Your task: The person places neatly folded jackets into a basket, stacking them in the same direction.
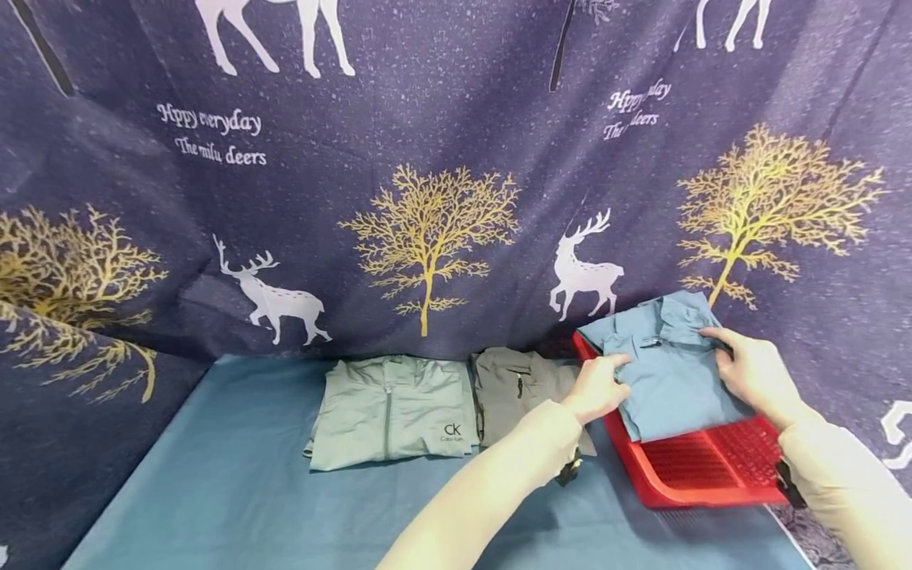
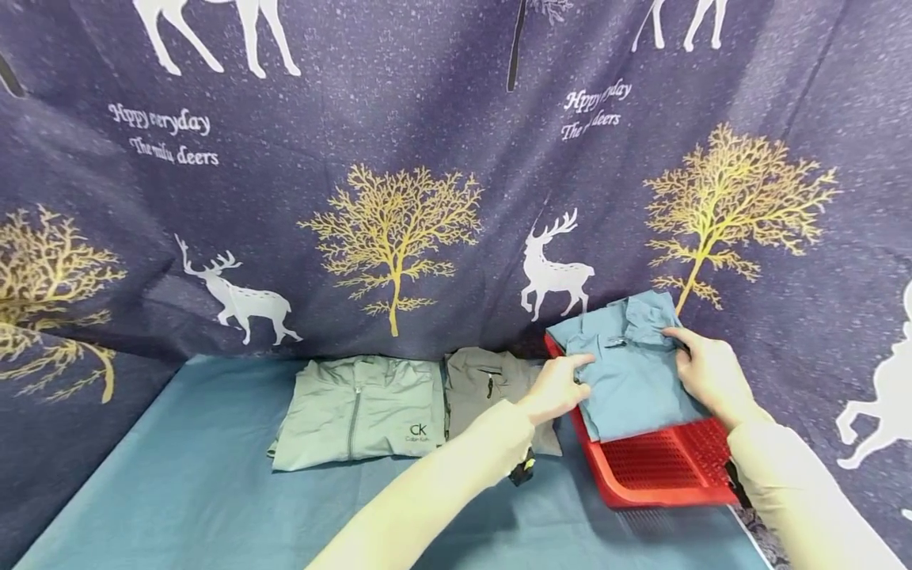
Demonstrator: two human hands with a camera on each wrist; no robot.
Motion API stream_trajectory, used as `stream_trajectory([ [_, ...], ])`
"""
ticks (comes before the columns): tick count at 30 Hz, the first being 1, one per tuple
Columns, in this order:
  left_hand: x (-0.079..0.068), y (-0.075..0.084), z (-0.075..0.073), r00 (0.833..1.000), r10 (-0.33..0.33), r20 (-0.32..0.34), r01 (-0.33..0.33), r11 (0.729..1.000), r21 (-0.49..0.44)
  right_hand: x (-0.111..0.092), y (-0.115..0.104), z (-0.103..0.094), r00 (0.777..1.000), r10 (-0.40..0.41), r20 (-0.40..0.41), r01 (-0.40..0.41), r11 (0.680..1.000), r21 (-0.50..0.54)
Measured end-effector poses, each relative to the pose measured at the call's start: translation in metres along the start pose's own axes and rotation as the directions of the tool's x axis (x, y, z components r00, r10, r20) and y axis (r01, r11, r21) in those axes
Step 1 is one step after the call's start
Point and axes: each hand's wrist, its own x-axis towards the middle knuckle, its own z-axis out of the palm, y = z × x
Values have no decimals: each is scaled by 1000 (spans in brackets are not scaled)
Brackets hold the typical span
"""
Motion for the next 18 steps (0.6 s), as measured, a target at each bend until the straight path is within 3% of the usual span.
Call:
stream_trajectory([
  [7, -1, 8, 29, 1000, 18, 20, -19, 999, 43, -9, 14, -3, 998, 52, 43, -52, 999, -3],
  [13, -2, 12, 40, 996, -54, 72, 44, 989, 140, -26, 22, 20, 995, 63, 78, -64, 998, 12],
  [18, 1, 21, 46, 983, -84, 161, 36, 959, 281, -41, 25, 37, 973, 115, 199, -123, 992, 28],
])
